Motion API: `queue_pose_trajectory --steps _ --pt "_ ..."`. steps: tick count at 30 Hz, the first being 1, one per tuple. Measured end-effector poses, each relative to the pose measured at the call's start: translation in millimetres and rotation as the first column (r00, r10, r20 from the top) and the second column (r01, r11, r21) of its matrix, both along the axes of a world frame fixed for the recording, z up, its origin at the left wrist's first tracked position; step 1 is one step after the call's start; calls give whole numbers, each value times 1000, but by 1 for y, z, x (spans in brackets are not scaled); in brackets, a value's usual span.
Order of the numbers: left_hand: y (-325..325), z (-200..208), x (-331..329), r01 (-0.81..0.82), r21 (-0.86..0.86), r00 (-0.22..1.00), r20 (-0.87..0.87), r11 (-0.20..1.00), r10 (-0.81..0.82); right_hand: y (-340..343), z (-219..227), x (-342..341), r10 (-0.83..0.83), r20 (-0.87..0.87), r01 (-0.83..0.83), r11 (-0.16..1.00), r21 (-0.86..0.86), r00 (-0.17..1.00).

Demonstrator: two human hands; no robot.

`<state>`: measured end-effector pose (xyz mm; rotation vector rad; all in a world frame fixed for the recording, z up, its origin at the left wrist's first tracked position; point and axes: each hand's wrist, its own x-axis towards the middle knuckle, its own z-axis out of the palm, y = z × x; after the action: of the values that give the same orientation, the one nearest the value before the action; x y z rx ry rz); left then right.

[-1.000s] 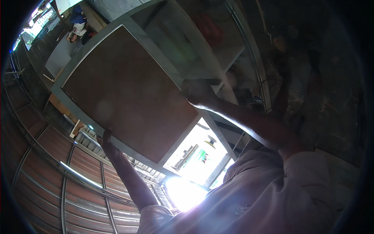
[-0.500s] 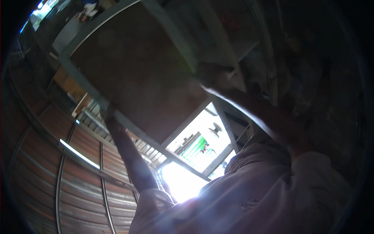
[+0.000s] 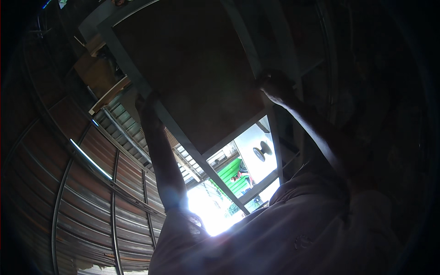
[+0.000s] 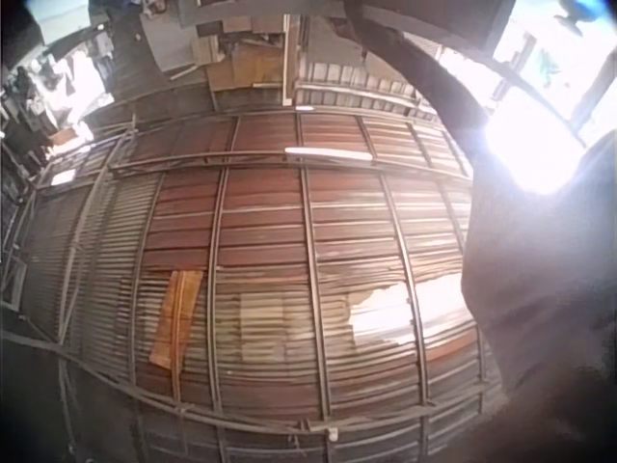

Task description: The person uses a drill and a grinder to prepare a metal strip, then fits a wooden panel into a shelf frame by hand.

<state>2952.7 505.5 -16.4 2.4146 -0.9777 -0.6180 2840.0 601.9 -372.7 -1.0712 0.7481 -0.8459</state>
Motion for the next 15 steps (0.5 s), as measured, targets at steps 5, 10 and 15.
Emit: queue_pose_trajectory --steps 5,10,15 --pt "1 -1 -1 -2 -6 1000 16 1000 2 -22 10 -12 197 161 -249 855 455 967" --pt "1 0 6 -15 -25 1000 -2 1000 15 -25 5 -14 192 282 -325 749 577 940" --pt "7 6 13 -43 -28 999 -32 999 42 -28 15 -20 183 307 -333 757 562 934"
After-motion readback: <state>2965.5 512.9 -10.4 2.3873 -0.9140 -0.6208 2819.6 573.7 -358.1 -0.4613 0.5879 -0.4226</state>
